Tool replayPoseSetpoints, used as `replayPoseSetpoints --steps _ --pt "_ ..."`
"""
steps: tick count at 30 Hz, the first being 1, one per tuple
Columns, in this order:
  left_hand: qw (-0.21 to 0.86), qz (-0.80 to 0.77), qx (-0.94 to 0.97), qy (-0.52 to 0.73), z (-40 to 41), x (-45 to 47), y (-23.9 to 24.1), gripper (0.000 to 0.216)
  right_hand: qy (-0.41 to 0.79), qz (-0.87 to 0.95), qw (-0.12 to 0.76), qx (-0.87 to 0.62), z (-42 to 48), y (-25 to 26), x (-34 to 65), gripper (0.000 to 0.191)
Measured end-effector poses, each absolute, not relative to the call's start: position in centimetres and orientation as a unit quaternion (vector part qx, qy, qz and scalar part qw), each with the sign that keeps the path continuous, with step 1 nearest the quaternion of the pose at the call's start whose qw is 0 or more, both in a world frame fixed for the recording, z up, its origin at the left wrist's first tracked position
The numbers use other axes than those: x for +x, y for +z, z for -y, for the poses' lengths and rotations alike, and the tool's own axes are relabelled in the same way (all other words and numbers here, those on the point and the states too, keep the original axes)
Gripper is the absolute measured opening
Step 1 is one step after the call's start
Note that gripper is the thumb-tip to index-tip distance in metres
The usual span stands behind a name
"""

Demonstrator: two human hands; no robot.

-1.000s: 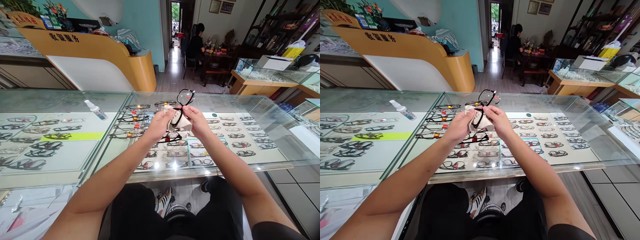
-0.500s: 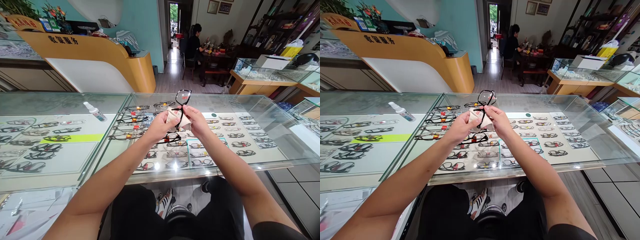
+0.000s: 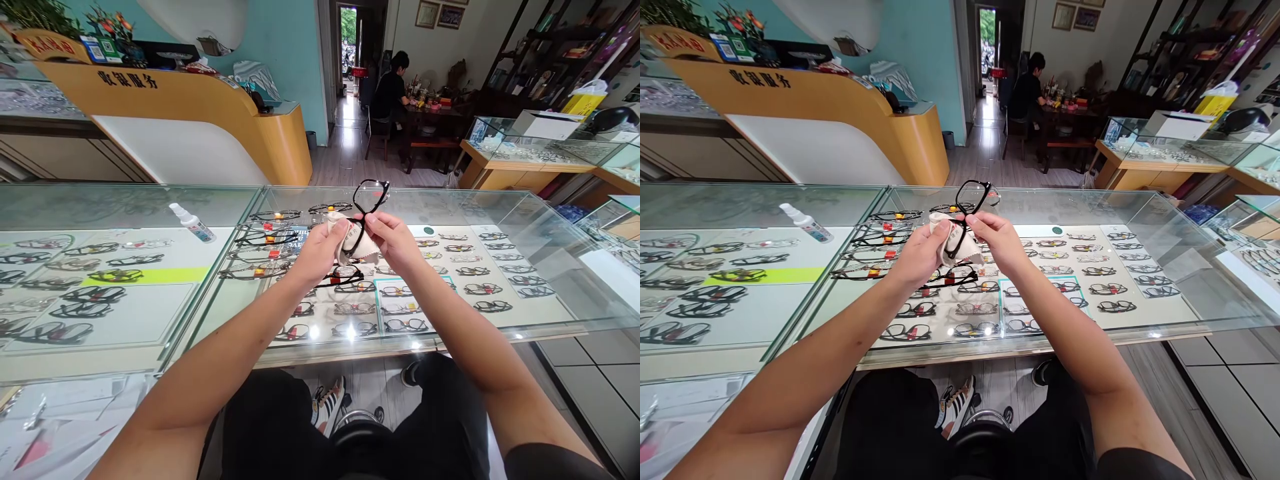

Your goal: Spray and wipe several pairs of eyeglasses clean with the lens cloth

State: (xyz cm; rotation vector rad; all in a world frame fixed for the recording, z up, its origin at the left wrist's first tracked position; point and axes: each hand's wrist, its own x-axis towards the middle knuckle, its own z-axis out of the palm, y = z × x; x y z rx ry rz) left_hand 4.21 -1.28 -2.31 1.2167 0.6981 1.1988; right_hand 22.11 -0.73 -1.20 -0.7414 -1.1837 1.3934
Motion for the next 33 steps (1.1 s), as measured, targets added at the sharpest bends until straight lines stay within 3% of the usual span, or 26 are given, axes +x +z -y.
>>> replayPoseSetpoints --steps 6,14,22,29,33 --pt "0.603 -0.286 0.590 0.455 1.4 3.4 -2.0 0.060 0.622 0.457 0.540 -0.336 0.6 -0.8 22.4 0.056" --pt "0.555 -0.311 0.553 0.538 1.6 4.3 -2.2 0.061 0.555 0.542 0.560 -0.291 1.1 -1.1 21.9 0.035" --pt "0.610 -0.282 0.598 0.437 1.4 3.0 -0.7 0.062 0.577 0.496 0.549 -0.346 1.1 -0.6 22.3 0.047" --pt "0.522 -0.346 0.589 0.511 1.6 3.9 -1.3 0.063 0.564 0.515 0.550 -0.336 1.4 -0.9 21.4 0.038" --pt "0.549 -0.345 0.567 0.508 1.1 4.0 -1.6 0.066 0.566 0.487 0.570 -0.341 0.9 -0.9 22.0 0.030"
